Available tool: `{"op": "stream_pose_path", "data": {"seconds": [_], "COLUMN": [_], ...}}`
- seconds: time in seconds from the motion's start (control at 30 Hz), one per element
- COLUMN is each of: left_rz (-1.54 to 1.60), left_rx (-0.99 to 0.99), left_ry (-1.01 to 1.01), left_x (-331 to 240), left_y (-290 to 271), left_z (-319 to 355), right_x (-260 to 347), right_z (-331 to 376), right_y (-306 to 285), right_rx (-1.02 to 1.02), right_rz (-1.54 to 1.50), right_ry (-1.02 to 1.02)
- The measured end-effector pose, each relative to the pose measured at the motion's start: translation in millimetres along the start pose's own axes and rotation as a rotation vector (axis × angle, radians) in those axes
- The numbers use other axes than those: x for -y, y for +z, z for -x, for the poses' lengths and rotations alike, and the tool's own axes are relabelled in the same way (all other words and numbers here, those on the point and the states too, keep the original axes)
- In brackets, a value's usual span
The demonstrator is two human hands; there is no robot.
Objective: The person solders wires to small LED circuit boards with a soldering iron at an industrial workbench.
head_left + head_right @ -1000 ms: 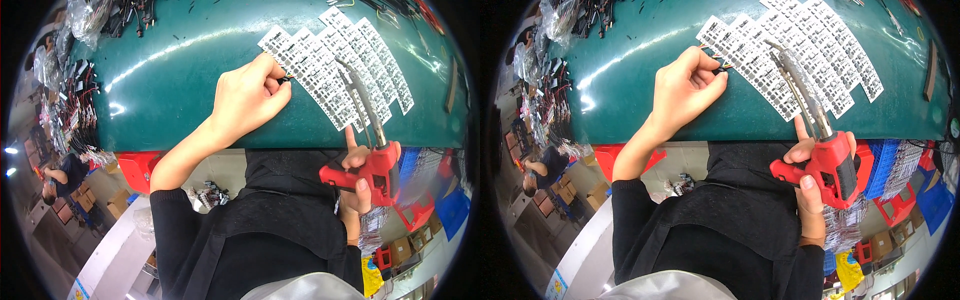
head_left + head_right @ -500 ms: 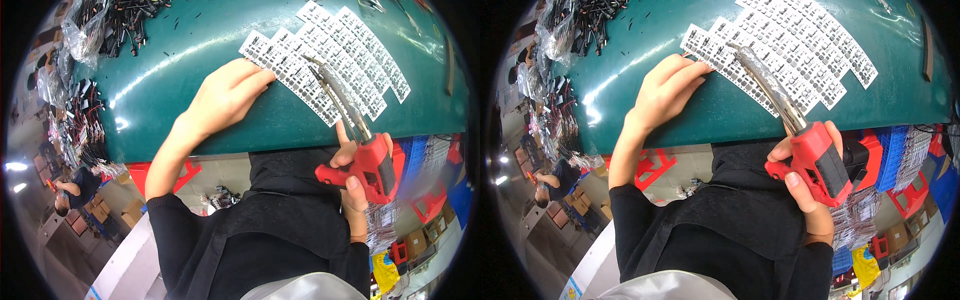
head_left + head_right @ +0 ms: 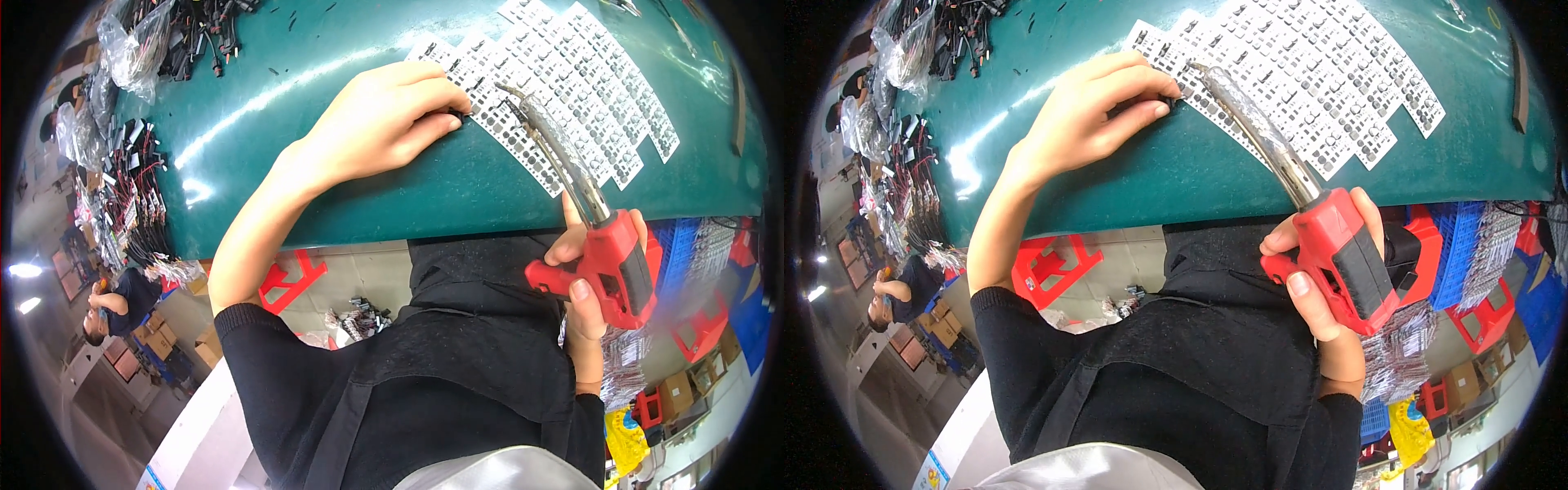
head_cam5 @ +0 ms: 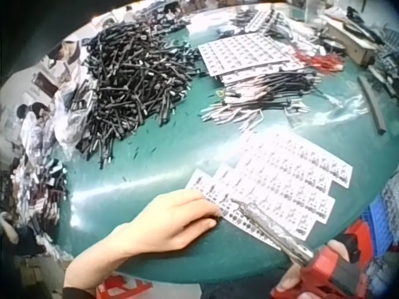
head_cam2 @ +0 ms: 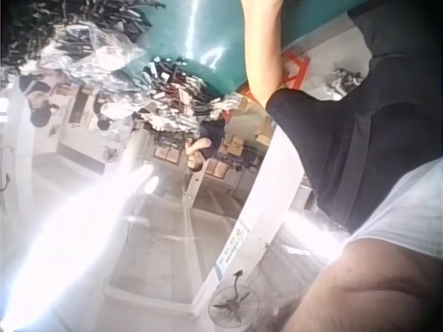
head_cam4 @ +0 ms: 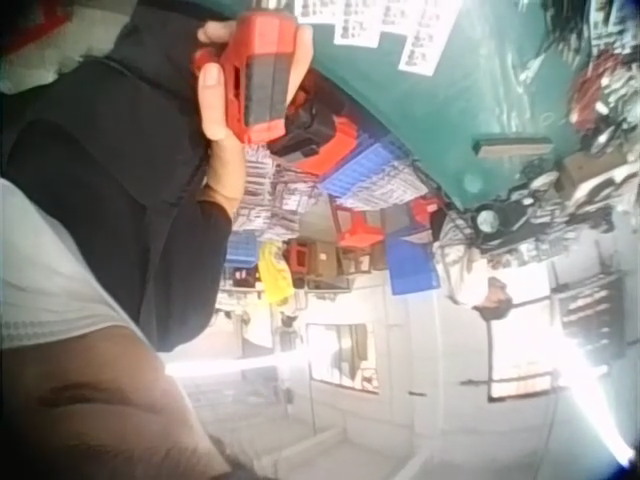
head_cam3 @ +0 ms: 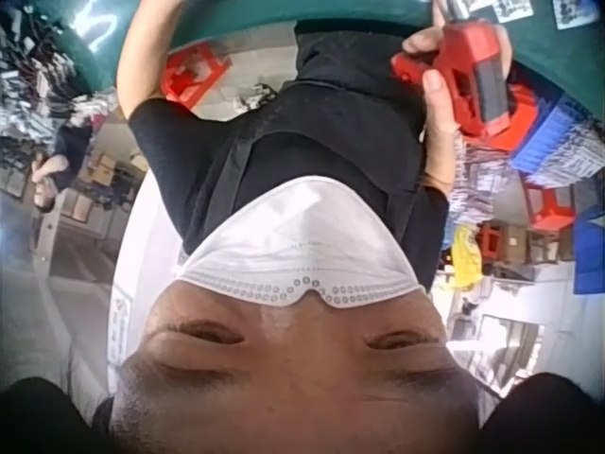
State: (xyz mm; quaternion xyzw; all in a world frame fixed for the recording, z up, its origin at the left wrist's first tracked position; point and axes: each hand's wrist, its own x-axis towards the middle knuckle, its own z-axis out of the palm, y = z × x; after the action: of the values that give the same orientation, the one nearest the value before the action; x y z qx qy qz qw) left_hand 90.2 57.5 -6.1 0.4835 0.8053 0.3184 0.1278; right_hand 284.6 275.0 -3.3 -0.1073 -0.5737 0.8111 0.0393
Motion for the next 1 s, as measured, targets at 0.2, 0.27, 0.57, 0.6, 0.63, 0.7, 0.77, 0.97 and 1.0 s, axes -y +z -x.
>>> {"op": "stream_pose_path", "data": {"seconds": [0.2,0.27,0.57,0.6,0.63,0.7,0.77,0.97,1.0], "left_rz": [-0.002,0.003,-0.204,-0.199,-0.195,-0.186,-0.178,-0.158,-0.155], "left_rx": [-0.013,-0.022,-0.092,-0.096,-0.099,-0.105,-0.111,-0.103,-0.095], "left_ry": [0.033,0.048,0.326,0.339,0.352,0.356,0.357,0.332,0.329], "left_x": [5,9,21,22,22,24,24,22,21], "left_y": [-1,0,5,6,6,6,7,8,7], "left_z": [-2,2,7,7,7,7,7,9,8], "right_x": [-4,-11,-23,-23,-23,-26,-29,-33,-31], "right_z": [10,19,26,26,25,24,25,18,23], "right_y": [-6,-7,-8,-7,-7,-3,-1,-7,-9], "right_rx": [0.057,0.115,0.152,0.148,0.142,0.120,0.101,0.191,0.181], "right_rz": [0.119,0.093,0.384,0.411,0.438,0.416,0.392,0.466,0.447], "right_ry": [-0.058,-0.095,-0.098,-0.066,-0.036,-0.053,-0.069,-0.256,-0.158]}}
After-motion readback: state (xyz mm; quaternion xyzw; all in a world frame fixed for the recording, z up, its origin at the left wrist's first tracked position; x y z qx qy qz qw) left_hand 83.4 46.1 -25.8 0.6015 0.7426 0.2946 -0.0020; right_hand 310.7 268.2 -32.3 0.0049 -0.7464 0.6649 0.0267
